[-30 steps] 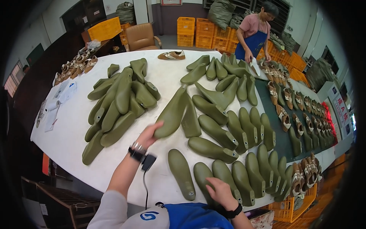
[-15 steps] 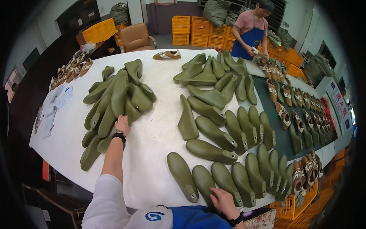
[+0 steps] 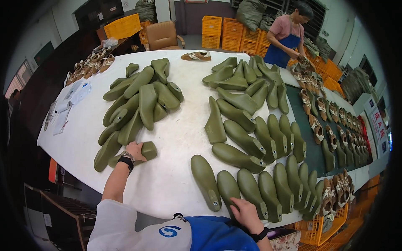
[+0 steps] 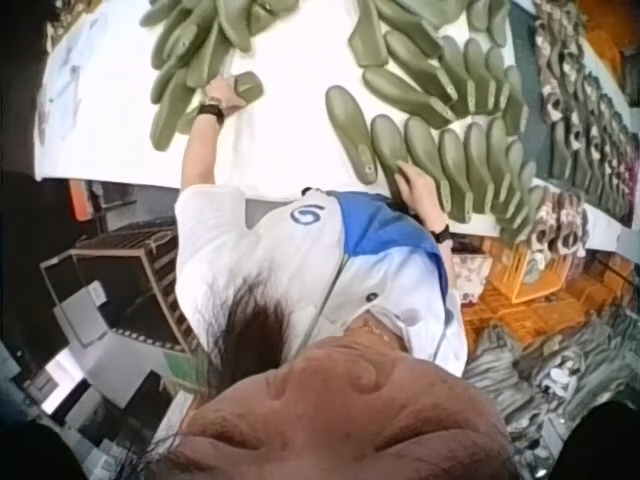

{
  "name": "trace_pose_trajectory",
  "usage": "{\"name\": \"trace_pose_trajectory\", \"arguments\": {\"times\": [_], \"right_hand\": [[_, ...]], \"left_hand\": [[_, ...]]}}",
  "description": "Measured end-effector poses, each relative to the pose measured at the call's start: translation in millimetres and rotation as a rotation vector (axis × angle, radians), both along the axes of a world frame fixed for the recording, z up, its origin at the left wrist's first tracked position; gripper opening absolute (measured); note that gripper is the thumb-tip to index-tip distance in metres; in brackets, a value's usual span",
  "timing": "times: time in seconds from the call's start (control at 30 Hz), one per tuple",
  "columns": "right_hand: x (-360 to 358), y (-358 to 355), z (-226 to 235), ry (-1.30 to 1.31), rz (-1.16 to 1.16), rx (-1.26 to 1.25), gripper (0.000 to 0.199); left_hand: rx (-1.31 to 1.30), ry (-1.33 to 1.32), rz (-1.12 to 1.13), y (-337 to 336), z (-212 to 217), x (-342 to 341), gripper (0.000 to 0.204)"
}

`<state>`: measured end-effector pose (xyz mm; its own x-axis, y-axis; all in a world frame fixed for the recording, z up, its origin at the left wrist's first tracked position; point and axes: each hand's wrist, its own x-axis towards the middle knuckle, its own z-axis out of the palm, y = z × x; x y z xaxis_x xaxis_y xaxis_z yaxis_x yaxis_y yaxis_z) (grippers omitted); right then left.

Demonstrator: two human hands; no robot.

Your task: Organizing shoe lasts and finished shoe uppers on an assembly table.

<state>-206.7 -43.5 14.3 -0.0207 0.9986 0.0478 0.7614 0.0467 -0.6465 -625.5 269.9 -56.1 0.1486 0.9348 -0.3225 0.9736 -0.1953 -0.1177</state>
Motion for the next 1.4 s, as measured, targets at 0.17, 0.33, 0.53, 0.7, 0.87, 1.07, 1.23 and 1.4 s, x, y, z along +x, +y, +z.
{"name": "trace_pose_trajectory", "arguments": {"times": [0.17,0.33,0.53,0.7,0.87,1.07,1.23,1.4], "right_hand": [[3,-18,0,-0.001,-0.034,-0.013,0.027],[-1,-20,4,0.023,-0.011,0.022,0.028],[-36,33,8,0.673,-0.055,-0.056,0.043],[-27,48,46,0.763,-0.105,-0.022,0.043],[61,10,42,0.553,-0.478,0.084,0.042],[123,-35,-1,-0.055,-0.493,0.077,0.053],[104,0,-3,-0.333,-0.413,0.174,0.053],[71,42,7,0.155,-0.304,0.099,0.049]], "left_hand": [[-0.422,-0.127,0.040,-39,-3,-27,0.121],[-0.184,-0.260,0.021,-98,20,-25,0.107],[0.280,-0.672,-0.487,-150,69,81,0.083],[0.460,-0.837,-1.089,-160,104,200,0.076],[0.325,-1.151,-0.791,-91,91,231,0.078],[0.879,-0.868,0.467,59,-58,74,0.087],[0.270,-1.273,0.842,65,-76,34,0.060],[-0.476,-2.021,0.906,3,-6,81,0.046]]}}
